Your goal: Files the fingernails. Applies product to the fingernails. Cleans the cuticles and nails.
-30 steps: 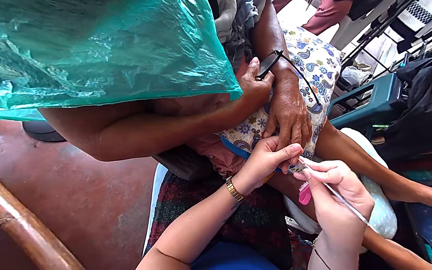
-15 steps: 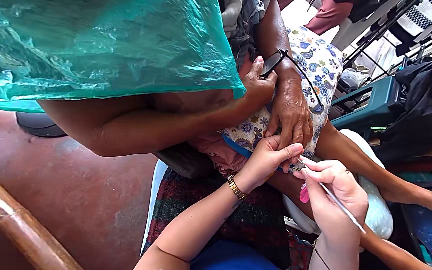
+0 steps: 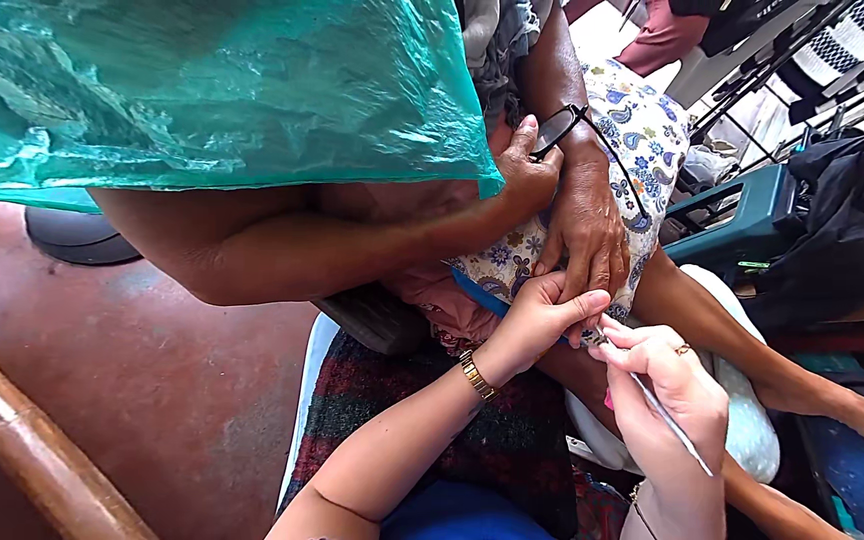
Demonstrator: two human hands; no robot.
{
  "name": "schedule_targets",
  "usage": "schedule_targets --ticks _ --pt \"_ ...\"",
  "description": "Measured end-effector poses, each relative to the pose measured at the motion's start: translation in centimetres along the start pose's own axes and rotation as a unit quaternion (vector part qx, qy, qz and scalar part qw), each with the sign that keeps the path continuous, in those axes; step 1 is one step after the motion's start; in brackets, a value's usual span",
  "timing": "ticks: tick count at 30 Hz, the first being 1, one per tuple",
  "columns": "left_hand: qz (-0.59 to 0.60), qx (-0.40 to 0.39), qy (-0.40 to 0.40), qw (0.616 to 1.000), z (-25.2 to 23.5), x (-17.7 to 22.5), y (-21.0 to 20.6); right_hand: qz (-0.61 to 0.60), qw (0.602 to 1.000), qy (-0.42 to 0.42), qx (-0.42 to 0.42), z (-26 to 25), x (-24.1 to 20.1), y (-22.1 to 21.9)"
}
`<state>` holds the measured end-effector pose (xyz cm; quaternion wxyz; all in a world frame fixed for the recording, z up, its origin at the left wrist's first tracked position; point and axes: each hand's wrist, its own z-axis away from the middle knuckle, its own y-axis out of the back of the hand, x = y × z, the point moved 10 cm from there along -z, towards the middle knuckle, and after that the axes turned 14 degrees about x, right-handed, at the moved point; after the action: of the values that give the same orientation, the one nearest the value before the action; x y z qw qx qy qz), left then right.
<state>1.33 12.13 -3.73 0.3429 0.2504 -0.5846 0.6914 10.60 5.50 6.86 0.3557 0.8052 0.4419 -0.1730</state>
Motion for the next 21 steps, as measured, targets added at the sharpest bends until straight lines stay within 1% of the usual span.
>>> schedule_targets --ticks 1,4,6,8,11,13,15,18,21 --pt "0.001 -0.001 0.000 1.000 0.0 0.0 0.0 0.001 1.000 -0.002 -0.004 0.0 0.0 0.1" --pt "0.006 0.000 0.002 1.000 0.1 0.1 -0.2 -0.007 1.000 -0.003 0.026 -0.2 0.1 0.3" --pt "0.005 0.001 -0.004 1.000 0.0 0.0 -0.1 0.011 1.000 0.017 0.010 0.0 -0.3 -0.1" --pt "0.004 0.000 -0.005 1.000 0.1 0.1 0.0 0.019 1.000 0.019 -0.011 0.0 -0.5 -0.2" --pt "0.010 -0.001 -0.002 1.000 0.1 0.1 -0.1 0.030 0.999 0.031 0.015 0.0 -0.8 -0.1" --pt "0.005 0.002 -0.007 1.000 0.0 0.1 0.0 0.057 0.997 0.048 0.001 0.2 -1.1 -0.5" --pt "0.002 0.003 -0.009 1.000 0.1 0.1 0.0 0.052 0.998 0.036 -0.011 0.1 -1.1 -0.5" --pt "0.011 0.006 -0.009 1.000 0.1 0.1 -0.1 0.054 0.998 0.039 0.010 0.0 -1.0 -0.3" --pt "0.009 0.012 -0.023 1.000 0.1 0.1 -0.1 0.072 0.996 0.048 -0.020 0.2 -1.1 -0.7"
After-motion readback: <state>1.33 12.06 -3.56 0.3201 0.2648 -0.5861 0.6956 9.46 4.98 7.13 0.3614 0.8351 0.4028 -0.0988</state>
